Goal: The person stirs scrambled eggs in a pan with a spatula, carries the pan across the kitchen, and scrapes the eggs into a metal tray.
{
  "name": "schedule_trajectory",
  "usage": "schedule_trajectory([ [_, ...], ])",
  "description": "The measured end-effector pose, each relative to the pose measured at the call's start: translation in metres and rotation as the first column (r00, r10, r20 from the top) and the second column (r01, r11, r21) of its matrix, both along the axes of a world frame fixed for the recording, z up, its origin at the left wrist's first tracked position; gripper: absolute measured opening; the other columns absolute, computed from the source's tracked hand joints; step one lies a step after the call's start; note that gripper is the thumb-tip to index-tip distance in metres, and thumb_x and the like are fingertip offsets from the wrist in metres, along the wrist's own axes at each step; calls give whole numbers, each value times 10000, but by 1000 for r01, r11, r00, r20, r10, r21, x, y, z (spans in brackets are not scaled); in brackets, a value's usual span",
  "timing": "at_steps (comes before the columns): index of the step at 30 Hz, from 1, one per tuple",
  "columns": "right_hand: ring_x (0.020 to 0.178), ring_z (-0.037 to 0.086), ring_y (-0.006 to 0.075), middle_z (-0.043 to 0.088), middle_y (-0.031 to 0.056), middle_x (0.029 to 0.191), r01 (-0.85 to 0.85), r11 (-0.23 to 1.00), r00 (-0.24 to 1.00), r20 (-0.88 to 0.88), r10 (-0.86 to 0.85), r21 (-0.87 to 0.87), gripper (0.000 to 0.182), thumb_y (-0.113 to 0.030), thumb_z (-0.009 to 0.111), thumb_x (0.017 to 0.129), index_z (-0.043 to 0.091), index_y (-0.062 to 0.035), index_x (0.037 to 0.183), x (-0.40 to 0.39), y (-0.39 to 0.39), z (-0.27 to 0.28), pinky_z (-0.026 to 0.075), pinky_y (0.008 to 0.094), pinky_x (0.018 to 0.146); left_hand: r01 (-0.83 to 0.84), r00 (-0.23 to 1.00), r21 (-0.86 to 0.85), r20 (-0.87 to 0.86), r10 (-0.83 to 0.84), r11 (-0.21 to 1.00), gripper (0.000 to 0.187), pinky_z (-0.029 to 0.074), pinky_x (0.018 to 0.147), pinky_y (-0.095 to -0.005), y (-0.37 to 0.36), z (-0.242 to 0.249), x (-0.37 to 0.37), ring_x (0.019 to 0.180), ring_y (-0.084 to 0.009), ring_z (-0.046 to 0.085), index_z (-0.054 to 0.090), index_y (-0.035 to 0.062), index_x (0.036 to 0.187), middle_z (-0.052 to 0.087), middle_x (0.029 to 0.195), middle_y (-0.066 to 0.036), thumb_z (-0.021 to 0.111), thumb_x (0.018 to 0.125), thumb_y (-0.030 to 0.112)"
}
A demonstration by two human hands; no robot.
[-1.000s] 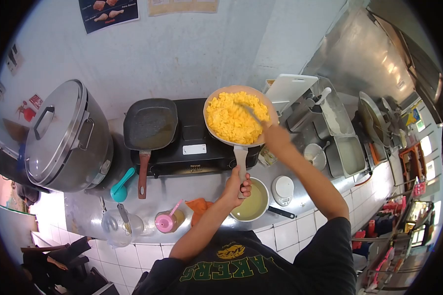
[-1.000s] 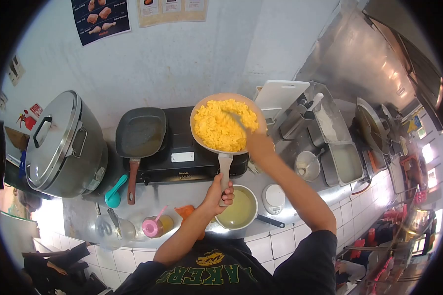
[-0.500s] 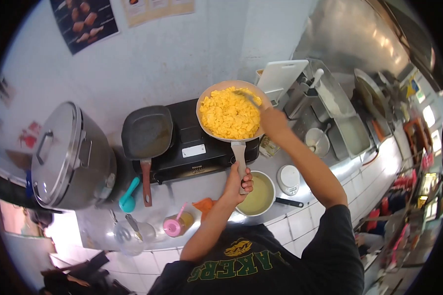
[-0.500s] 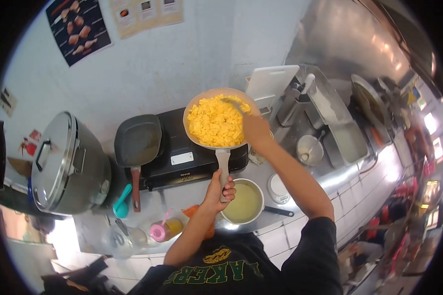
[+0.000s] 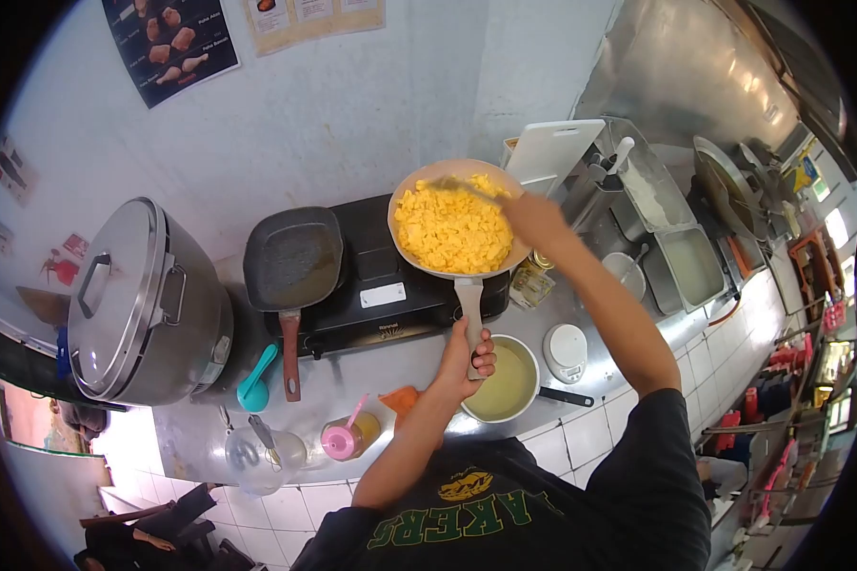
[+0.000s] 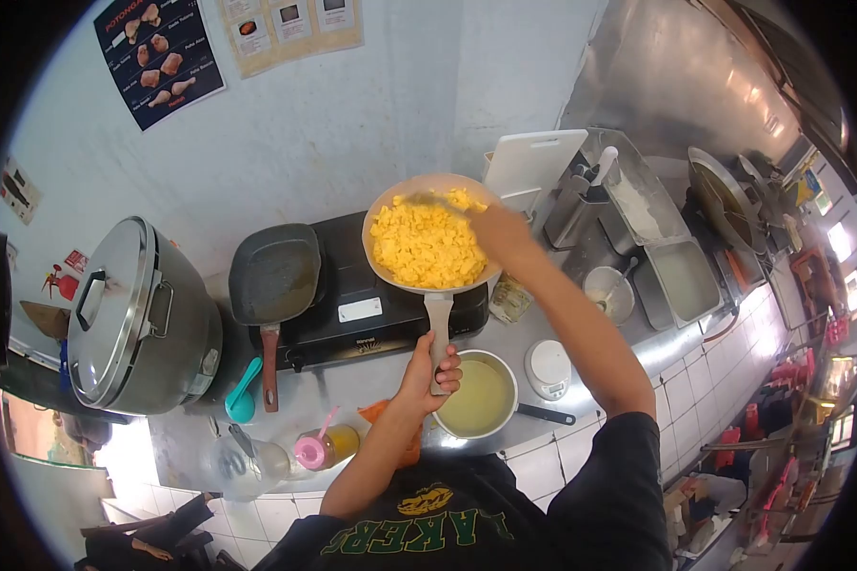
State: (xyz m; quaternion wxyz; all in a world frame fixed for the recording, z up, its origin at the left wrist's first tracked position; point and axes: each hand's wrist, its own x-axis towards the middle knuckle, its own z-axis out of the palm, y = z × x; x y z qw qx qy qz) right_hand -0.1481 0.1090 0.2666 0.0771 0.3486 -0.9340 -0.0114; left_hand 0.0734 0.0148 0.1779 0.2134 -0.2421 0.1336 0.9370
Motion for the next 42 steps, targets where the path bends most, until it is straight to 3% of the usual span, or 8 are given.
schedule_trajectory([
  [9, 718, 650, 339, 643, 135, 773, -103, 956, 993, -30, 116, 273, 211, -178, 539, 850, 594, -93, 1034, 56, 41, 89, 512, 433, 585, -15, 998, 176, -63, 26, 984, 437, 272, 388, -214, -8, -3, -1, 441, -69, 321, 463, 115, 783, 352, 576, 42, 402, 902, 531],
  [11, 717, 623, 384, 628, 174, 728, 67, 984, 998, -17, -66, 163, 222, -222, 559, 858, 599, -125, 1053, 48, 50, 91, 507, 482, 633, -15, 996, 240, -85, 37, 971, 452, 277, 393, -215, -6, -9, 2, 447, -69, 326, 470, 110, 782, 353, 579, 41, 408, 894, 544],
  [18, 727, 666, 304, 652, 147, 778, 52, 990, 997, -68, -43, 134, 321, -153, 544, 832, 583, -48, 1133, 31, -3, -38, 520, 434, 603, 40, 991, 351, -134, 8, 935, 499, 257, 368, -204, 3, -13, 0, 429, -69, 315, 477, 106, 740, 352, 575, 41, 418, 876, 583],
  [27, 719, 653, 330, 647, 158, 755, -5, 966, 999, -40, 16, 257, 229, -183, 551, 827, 617, -120, 1038, 55, 24, 98, 520, 440, 612, 8, 998, 301, -55, 9, 954, 504, 258, 350, -210, 8, -13, -1, 409, -73, 324, 479, 114, 722, 368, 556, 38, 434, 865, 594],
  [34, 839, 646, 346, 659, 164, 859, 84, 987, 996, -8, -84, 140, 172, -180, 548, 829, 650, -65, 908, -29, 49, 18, 524, 459, 688, -4, 1000, 286, -4, 6, 958, 503, 260, 348, -210, 6, -11, -3, 399, -71, 327, 480, 117, 720, 362, 542, 42, 438, 869, 595],
  [37, 853, 621, 384, 637, 192, 853, 208, 975, 953, 209, -220, 82, 222, -211, 493, 884, 619, -99, 1028, -9, 60, 1, 499, 477, 729, 19, 1000, 218, -21, -15, 976, 511, 250, 344, -202, 5, -3, -2, 388, -61, 301, 461, 124, 703, 335, 529, 49, 423, 883, 601],
  [40, 523, 608, 257, 617, 144, 693, 146, 989, 866, 485, -125, -5, 230, -201, 510, 866, 621, -28, 970, 6, 87, 35, 483, 376, 438, 72, 997, 199, -38, -66, 977, 522, 237, 339, -196, 5, -4, -4, 381, -50, 273, 437, 132, 696, 304, 517, 57, 396, 898, 612],
  [42, 392, 470, 154, 531, 107, 618, 355, 929, 498, 821, -279, 101, 246, -234, 518, 871, 622, -48, 994, 7, 81, 57, 374, 324, 349, 87, 996, 188, -25, -84, 978, 535, 230, 343, -202, 5, -2, -4, 381, -53, 266, 432, 135, 706, 293, 513, 56, 375, 897, 632],
])
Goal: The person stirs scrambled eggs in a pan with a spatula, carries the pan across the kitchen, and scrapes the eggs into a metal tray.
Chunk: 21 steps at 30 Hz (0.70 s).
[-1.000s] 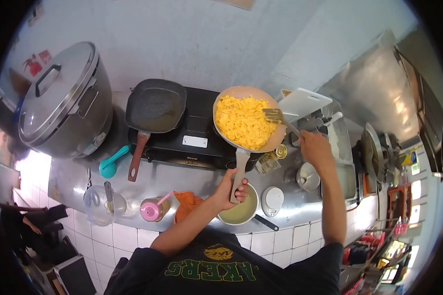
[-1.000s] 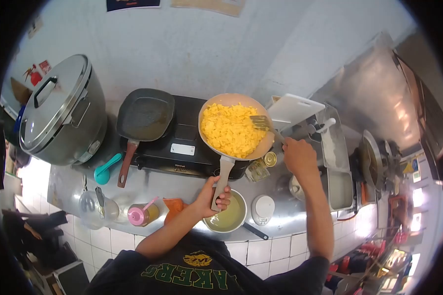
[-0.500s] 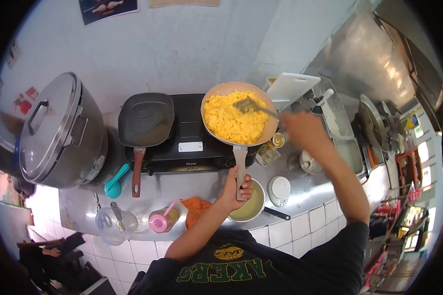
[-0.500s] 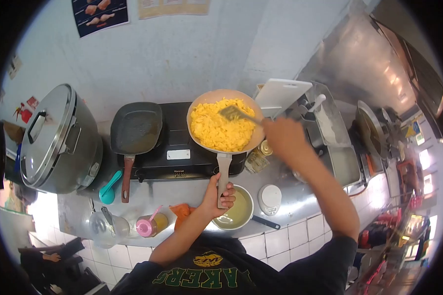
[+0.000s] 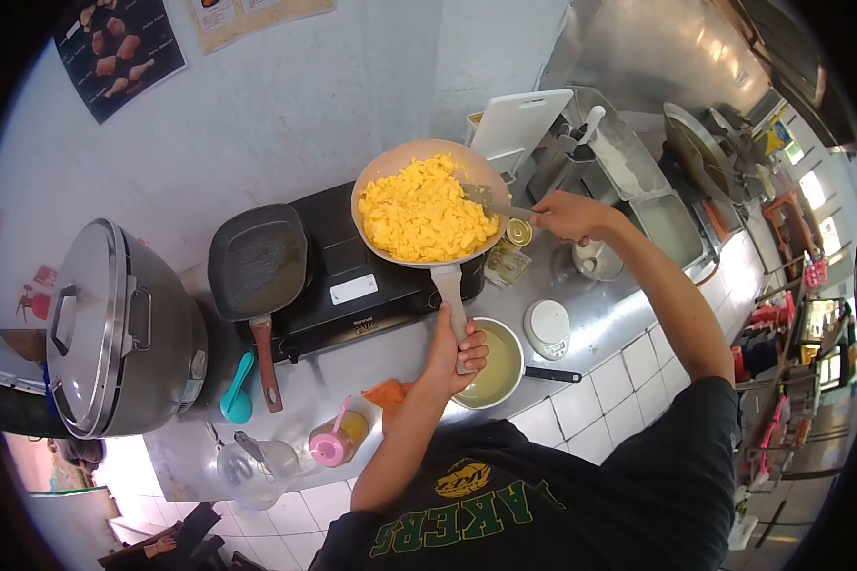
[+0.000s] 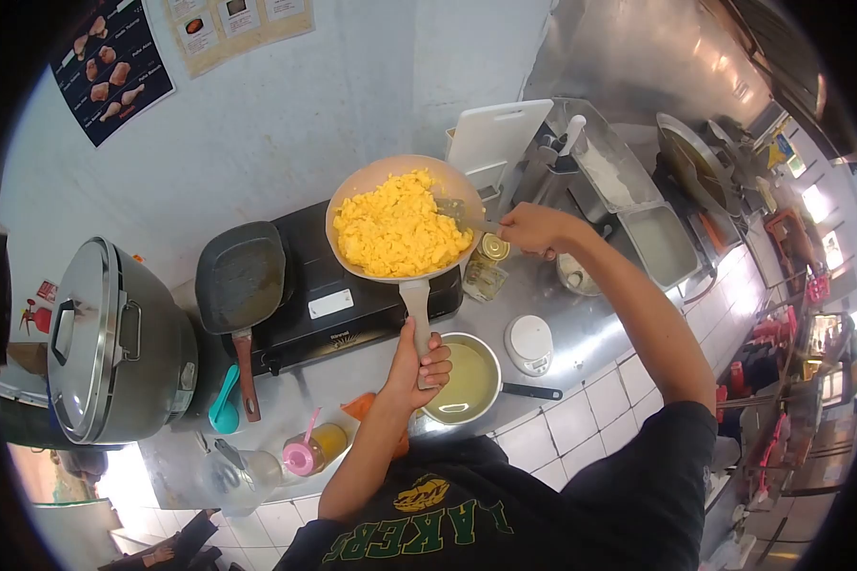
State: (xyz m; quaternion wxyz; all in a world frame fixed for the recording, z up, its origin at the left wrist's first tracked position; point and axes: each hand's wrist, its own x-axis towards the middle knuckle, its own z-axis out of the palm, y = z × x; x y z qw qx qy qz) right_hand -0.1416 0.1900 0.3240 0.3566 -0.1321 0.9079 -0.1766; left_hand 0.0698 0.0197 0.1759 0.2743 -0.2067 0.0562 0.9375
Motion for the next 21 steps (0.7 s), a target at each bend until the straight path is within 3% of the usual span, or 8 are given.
schedule_trajectory([
  [3, 384, 386, 96, 470, 55, 595, 189, 976, 969, 185, -167, -108, 252, -261, 530, 874, 617, -53, 985, -10, -3, -24, 313, 314, 345, 10, 1000, -20, 14, -10, 1000, 549, 220, 345, -208, -1, -1, 1, 379, -55, 255, 427, 138, 719, 276, 508, 57, 352, 897, 651],
  [7, 389, 430, 114, 503, 56, 594, 104, 984, 982, 171, -79, -143, 305, -268, 522, 894, 591, -81, 1125, -19, -40, -52, 355, 288, 345, 4, 999, -63, 34, -2, 998, 547, 225, 338, -195, 0, 5, 2, 381, -48, 241, 425, 135, 709, 272, 511, 64, 373, 892, 648],
  [9, 452, 562, 195, 583, 140, 654, -197, 966, 927, -354, 127, -169, 281, -221, 527, 892, 586, -85, 1131, -8, -54, -62, 437, 331, 399, 9, 1000, -69, 27, -7, 998, 550, 222, 341, -202, -1, 2, 1, 379, -52, 246, 422, 137, 714, 270, 510, 62, 361, 894, 653],
  [10, 452, 562, 195, 583, 140, 654, -202, 964, 927, -351, 132, -171, 281, -221, 527, 892, 586, -85, 1131, -3, -55, -65, 437, 331, 399, 15, 1000, -66, 22, -14, 998, 553, 219, 344, -210, -1, 0, 2, 376, -56, 250, 419, 139, 718, 268, 508, 59, 348, 895, 658],
  [12, 610, 654, 281, 623, 228, 759, -377, 909, 601, -700, 385, 177, 339, -142, 549, 853, 542, -42, 1177, 12, -60, -68, 497, 367, 487, 8, 1000, -70, 26, -7, 998, 552, 219, 344, -211, -1, 0, 3, 376, -56, 250, 420, 140, 716, 269, 507, 59, 349, 895, 657],
  [15, 742, 665, 252, 618, 186, 759, -326, 867, 522, -693, 498, 378, 443, -120, 585, 807, 507, 8, 1224, 64, -58, -29, 516, 359, 550, -6, 1000, -80, 28, 8, 997, 551, 217, 344, -212, -2, 1, 3, 376, -57, 250, 421, 142, 714, 273, 505, 59, 350, 896, 656],
  [18, 662, 654, 251, 601, 165, 733, -347, 833, 470, -689, 552, 431, 523, -71, 594, 766, 450, 53, 1254, 106, -37, 3, 513, 332, 529, -10, 999, -67, 38, 13, 998, 551, 214, 346, -215, -1, 1, 4, 377, -59, 250, 423, 142, 714, 276, 504, 58, 350, 895, 658],
  [21, 610, 638, 303, 592, 208, 786, -342, 806, 452, -667, 592, 483, 550, -9, 559, 748, 413, 42, 1275, 131, -25, 13, 497, 370, 488, -14, 999, -42, 40, 16, 999, 551, 211, 349, -218, -2, 0, 3, 379, -62, 251, 424, 143, 715, 275, 504, 56, 352, 895, 659],
])
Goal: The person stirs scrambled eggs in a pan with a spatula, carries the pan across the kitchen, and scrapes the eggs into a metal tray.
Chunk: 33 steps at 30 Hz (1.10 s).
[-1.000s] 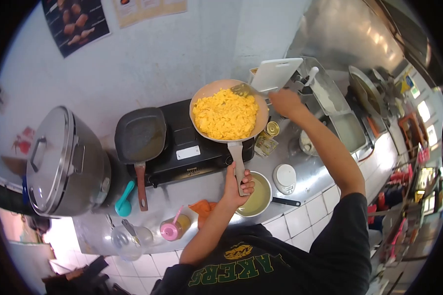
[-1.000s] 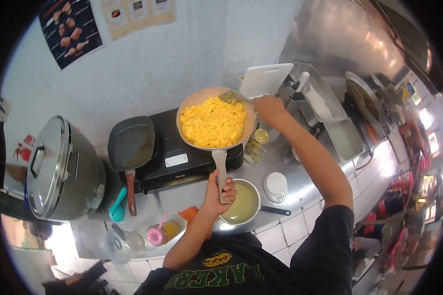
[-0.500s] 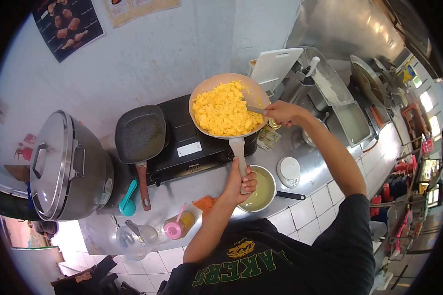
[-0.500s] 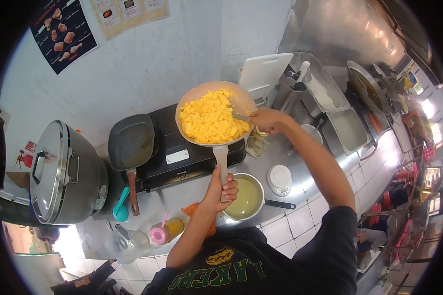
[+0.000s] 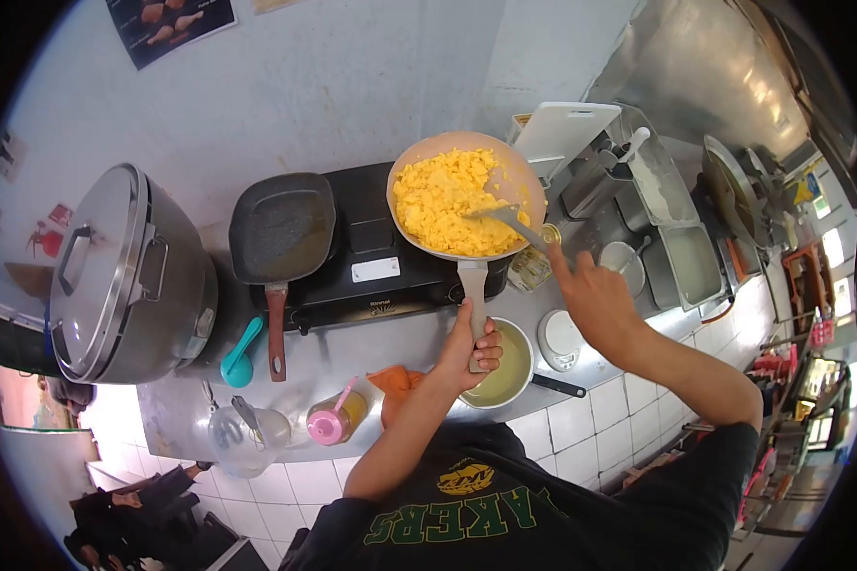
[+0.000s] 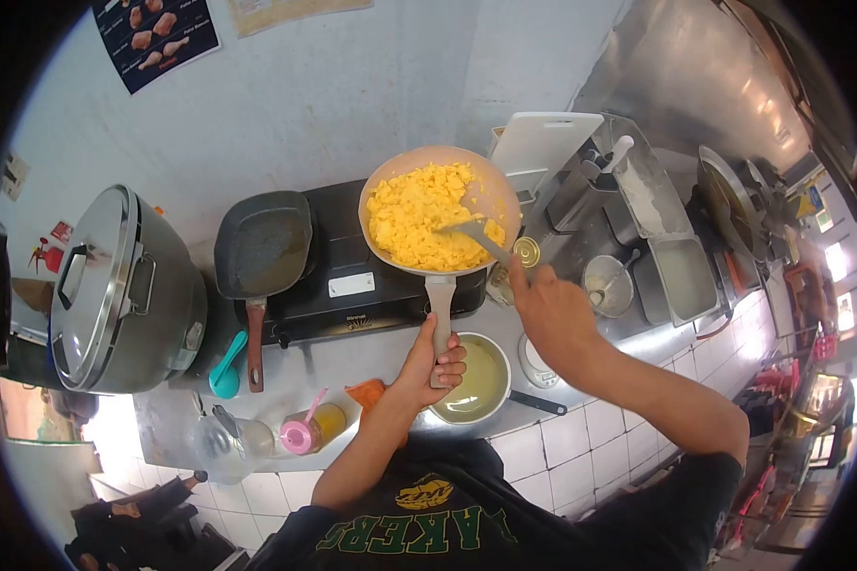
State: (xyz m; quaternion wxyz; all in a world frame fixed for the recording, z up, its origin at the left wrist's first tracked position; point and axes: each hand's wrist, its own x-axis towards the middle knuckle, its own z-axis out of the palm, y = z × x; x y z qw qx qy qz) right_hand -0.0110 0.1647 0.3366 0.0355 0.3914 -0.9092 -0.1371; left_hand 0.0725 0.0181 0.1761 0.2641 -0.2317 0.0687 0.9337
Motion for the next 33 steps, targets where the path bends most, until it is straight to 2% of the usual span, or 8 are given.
schedule_trajectory([
  [2, 591, 638, 259, 588, 127, 694, -33, 995, 998, -45, 37, 91, 508, -28, 576, 765, 452, 41, 1253, 8, -3, -8, 511, 331, 482, 8, 1000, 1, -4, -8, 1000, 550, 211, 350, -219, 1, 0, 0, 379, -64, 252, 424, 143, 715, 274, 505, 55, 353, 894, 659],
  [6, 602, 647, 277, 610, 162, 736, -33, 995, 999, 32, 37, -95, 451, -24, 559, 774, 471, 41, 1211, -25, -29, -71, 513, 363, 471, -6, 1000, -67, 27, 8, 998, 544, 209, 352, -219, 7, 3, 1, 381, -62, 251, 423, 141, 717, 273, 507, 54, 358, 899, 650],
  [8, 649, 654, 298, 618, 196, 783, 128, 985, 991, 60, -121, -117, 456, -62, 520, 823, 465, -15, 1274, -55, -46, -85, 520, 400, 520, -24, 999, -75, 30, 27, 997, 542, 210, 353, -219, 5, 4, -1, 381, -61, 250, 422, 140, 718, 274, 508, 55, 361, 900, 646],
  [15, 822, 617, 390, 648, 175, 915, 98, 994, 965, 247, -86, -39, 294, -191, 521, 879, 580, -114, 1156, -140, -14, 9, 507, 454, 714, -66, 998, -85, -5, 66, 994, 529, 216, 353, -204, 6, 3, 1, 392, -52, 261, 442, 143, 710, 298, 520, 61, 397, 893, 637],
  [17, 911, 626, 346, 649, 164, 958, 158, 982, 966, 221, -131, -107, 221, -215, 541, 857, 632, -57, 982, -134, -10, 34, 500, 468, 784, -55, 999, -78, -3, 55, 995, 529, 219, 354, -206, 7, 2, 3, 393, -53, 263, 443, 144, 711, 299, 521, 61, 398, 892, 638],
  [20, 920, 606, 355, 637, 181, 975, 206, 977, 967, 169, -193, -61, 277, -184, 525, 871, 592, -72, 1115, -126, -33, 16, 490, 440, 766, -38, 998, -90, 42, 42, 995, 535, 210, 356, -219, 7, 2, 1, 386, -62, 251, 425, 136, 723, 286, 517, 52, 371, 902, 637],
  [24, 698, 651, 320, 628, 186, 755, 94, 986, 994, -46, -101, -139, 381, -101, 510, 830, 507, -95, 1210, -97, -43, -100, 519, 427, 577, -40, 999, -83, 28, 43, 996, 538, 212, 357, -220, 5, 3, 0, 386, -63, 249, 425, 135, 723, 286, 519, 51, 360, 905, 637],
  [33, 567, 639, 278, 606, 104, 602, -67, 989, 997, -31, 71, 130, 477, -81, 536, 800, 468, -89, 1272, -28, 2, 15, 514, 392, 508, -53, 999, -61, -4, 53, 997, 549, 214, 371, -219, 3, 2, 3, 406, -67, 251, 426, 128, 729, 284, 531, 46, 357, 903, 644],
])
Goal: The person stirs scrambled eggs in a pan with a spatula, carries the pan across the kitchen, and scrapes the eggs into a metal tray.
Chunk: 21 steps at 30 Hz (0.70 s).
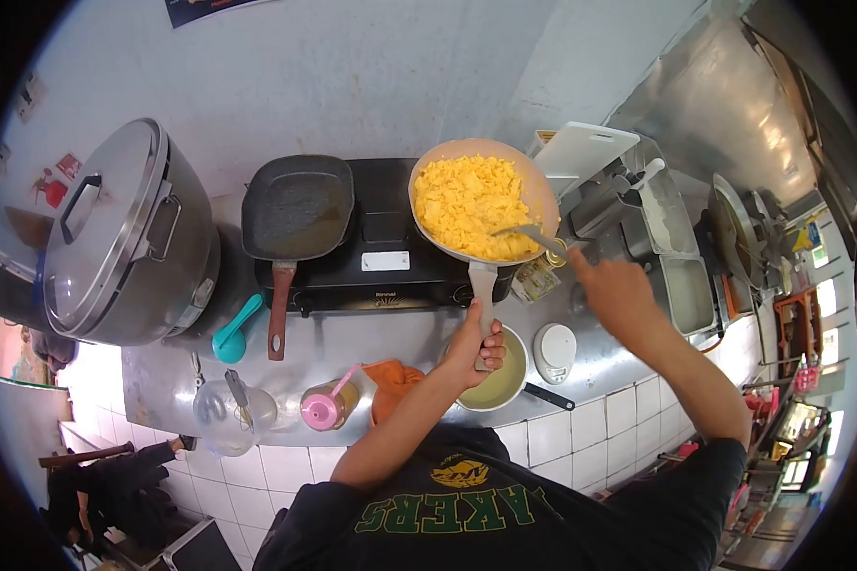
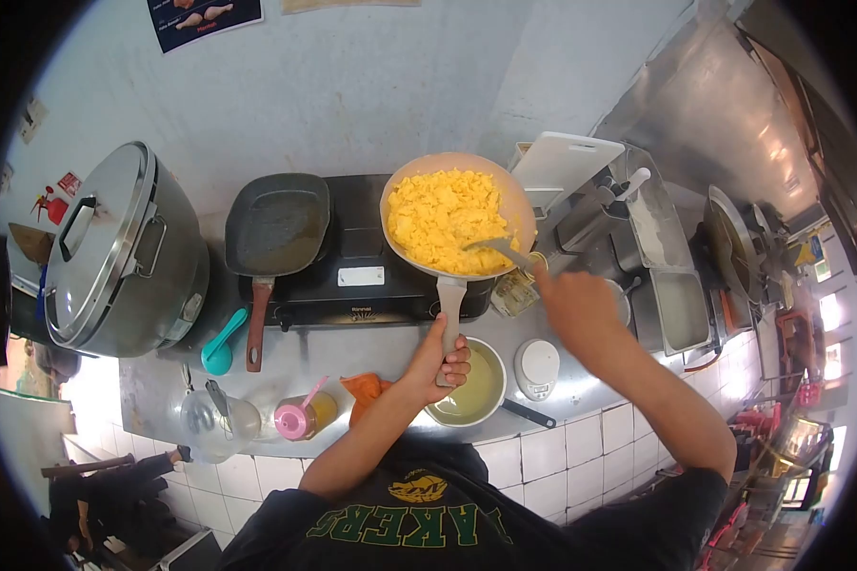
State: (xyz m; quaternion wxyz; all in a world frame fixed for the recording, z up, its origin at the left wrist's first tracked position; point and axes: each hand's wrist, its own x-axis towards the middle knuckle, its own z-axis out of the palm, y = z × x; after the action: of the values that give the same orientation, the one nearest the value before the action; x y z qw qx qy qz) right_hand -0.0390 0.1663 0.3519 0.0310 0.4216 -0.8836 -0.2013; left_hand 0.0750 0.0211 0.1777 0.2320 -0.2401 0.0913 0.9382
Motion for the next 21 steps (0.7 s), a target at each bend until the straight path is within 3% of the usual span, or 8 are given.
schedule_trajectory([
  [3, 571, 640, 284, 607, 106, 606, 42, 998, 998, 37, -44, 53, 465, -84, 537, 804, 474, -84, 1265, 5, -13, -38, 511, 397, 510, 3, 1000, -30, 19, -3, 1000, 543, 213, 369, -215, 4, 1, 1, 407, -61, 252, 429, 133, 729, 291, 533, 51, 361, 903, 642],
  [7, 649, 646, 331, 630, 160, 687, 88, 979, 996, 10, -88, -183, 447, -124, 542, 827, 476, -93, 1268, -45, -30, -83, 509, 434, 541, 1, 999, -71, 34, 1, 997, 534, 210, 367, -212, 4, 2, 1, 405, -56, 254, 431, 138, 726, 298, 532, 55, 363, 906, 636],
  [9, 711, 636, 372, 654, 172, 808, 225, 948, 965, 187, -184, -226, 359, -164, 530, 859, 535, -112, 1215, -76, -34, -74, 513, 467, 623, 0, 999, -75, 36, 3, 997, 536, 209, 367, -211, 6, 2, 1, 405, -56, 255, 431, 138, 726, 298, 533, 55, 363, 904, 639],
  [10, 711, 636, 372, 654, 172, 808, 229, 946, 965, 184, -189, -228, 359, -164, 530, 859, 535, -112, 1215, -96, -26, -68, 513, 467, 623, -12, 999, -76, 36, 14, 997, 538, 209, 368, -210, 6, 2, 0, 405, -56, 256, 431, 138, 726, 298, 533, 56, 364, 902, 642],
  [12, 795, 622, 389, 661, 155, 897, 30, 954, 961, 270, 54, -297, 270, -209, 513, 889, 599, -120, 1129, -120, -15, -48, 498, 486, 712, 0, 999, -67, 32, 2, 998, 539, 209, 367, -210, 5, 0, 1, 404, -56, 257, 431, 138, 726, 298, 533, 56, 366, 900, 644],
  [15, 862, 620, 369, 662, 150, 924, 149, 969, 962, 257, -96, -196, 239, -222, 533, 881, 633, -102, 1062, -69, -23, 26, 487, 487, 757, -8, 1000, -31, 26, 8, 999, 541, 209, 367, -209, 4, -2, -1, 402, -56, 258, 431, 139, 726, 298, 532, 57, 370, 895, 649],
  [17, 870, 621, 365, 661, 147, 935, 161, 980, 959, 254, -128, -116, 246, -223, 537, 879, 620, -105, 1078, -34, -39, 43, 489, 486, 748, -4, 1000, -17, 30, 4, 1000, 542, 209, 366, -208, 6, -2, -1, 401, -56, 258, 431, 139, 726, 297, 532, 58, 372, 893, 651],
  [21, 883, 629, 355, 657, 133, 976, 157, 988, 954, 256, -155, 13, 256, -228, 515, 889, 580, -110, 1107, -8, -76, -8, 496, 486, 745, -25, 999, -62, 43, 28, 998, 531, 210, 365, -204, 9, 1, -1, 398, -52, 259, 430, 139, 726, 302, 531, 60, 388, 894, 641],
])
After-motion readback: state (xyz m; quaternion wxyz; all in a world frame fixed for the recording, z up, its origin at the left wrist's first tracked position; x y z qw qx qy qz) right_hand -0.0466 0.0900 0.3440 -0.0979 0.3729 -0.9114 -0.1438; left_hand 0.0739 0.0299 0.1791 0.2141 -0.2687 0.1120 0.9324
